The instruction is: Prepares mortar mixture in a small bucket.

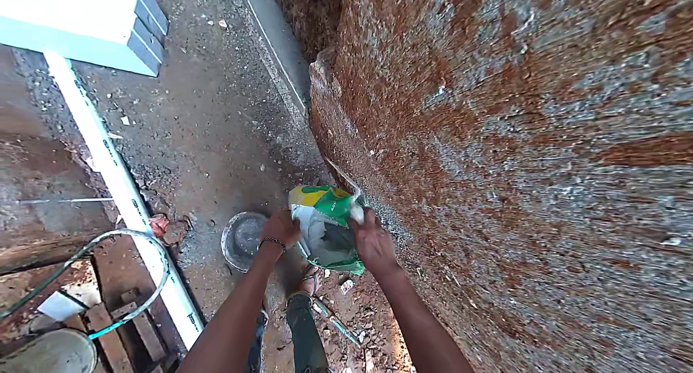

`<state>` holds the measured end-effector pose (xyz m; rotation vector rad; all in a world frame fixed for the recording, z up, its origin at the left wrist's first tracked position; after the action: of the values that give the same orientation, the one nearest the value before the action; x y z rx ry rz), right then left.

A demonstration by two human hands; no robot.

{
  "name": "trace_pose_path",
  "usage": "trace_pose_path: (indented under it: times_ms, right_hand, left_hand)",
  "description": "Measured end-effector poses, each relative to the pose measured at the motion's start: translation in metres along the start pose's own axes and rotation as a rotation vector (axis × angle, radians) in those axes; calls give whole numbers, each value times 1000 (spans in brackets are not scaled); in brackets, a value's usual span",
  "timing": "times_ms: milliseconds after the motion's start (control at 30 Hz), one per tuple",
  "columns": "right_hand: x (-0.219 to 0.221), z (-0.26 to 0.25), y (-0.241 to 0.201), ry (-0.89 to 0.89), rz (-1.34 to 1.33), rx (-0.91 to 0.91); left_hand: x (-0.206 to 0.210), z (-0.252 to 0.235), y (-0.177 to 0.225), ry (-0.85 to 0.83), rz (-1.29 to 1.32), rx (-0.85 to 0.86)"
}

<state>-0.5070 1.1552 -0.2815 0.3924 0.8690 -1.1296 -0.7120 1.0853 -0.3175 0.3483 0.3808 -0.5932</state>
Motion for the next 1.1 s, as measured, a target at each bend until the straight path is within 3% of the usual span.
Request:
trace_pose_path:
  times_ms: [133, 300, 533, 700, 867, 967, 1100]
  right_hand:
    - [32, -60, -20, -129, 108, -45]
    - [55, -96, -39, -164, 243, -159]
    - [37, -119, -57, -191, 361, -209]
    - [54, -136, -89, -329, 551, -365]
    - [76, -155, -102, -349, 683, -505]
    - [77, -157, -104, -358, 620, -460]
    - [71, -136, -94, -264, 554, -383]
  left_hand:
    - [10, 3, -12, 2, 48, 18]
    - [11, -4, -11, -18, 75, -17]
    - [36, -24, -48, -79, 133, 18]
    - [85, -22, -77, 36, 458, 18]
    - [116, -29, -92, 147, 744, 44]
    - [125, -30, -98, 147, 865, 62]
    - [125, -31, -110, 103, 678, 77]
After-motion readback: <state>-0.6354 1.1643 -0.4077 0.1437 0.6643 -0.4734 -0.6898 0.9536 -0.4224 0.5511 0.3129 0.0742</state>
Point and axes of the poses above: each hand's wrist, its own z-axis away from the middle knuckle, its own x-axis out of the palm, y = z × x, the point moved 4 cm from there along -z, towards the middle knuckle, and after that the axes turned 1 degree about -z, right-handed, at the moved point
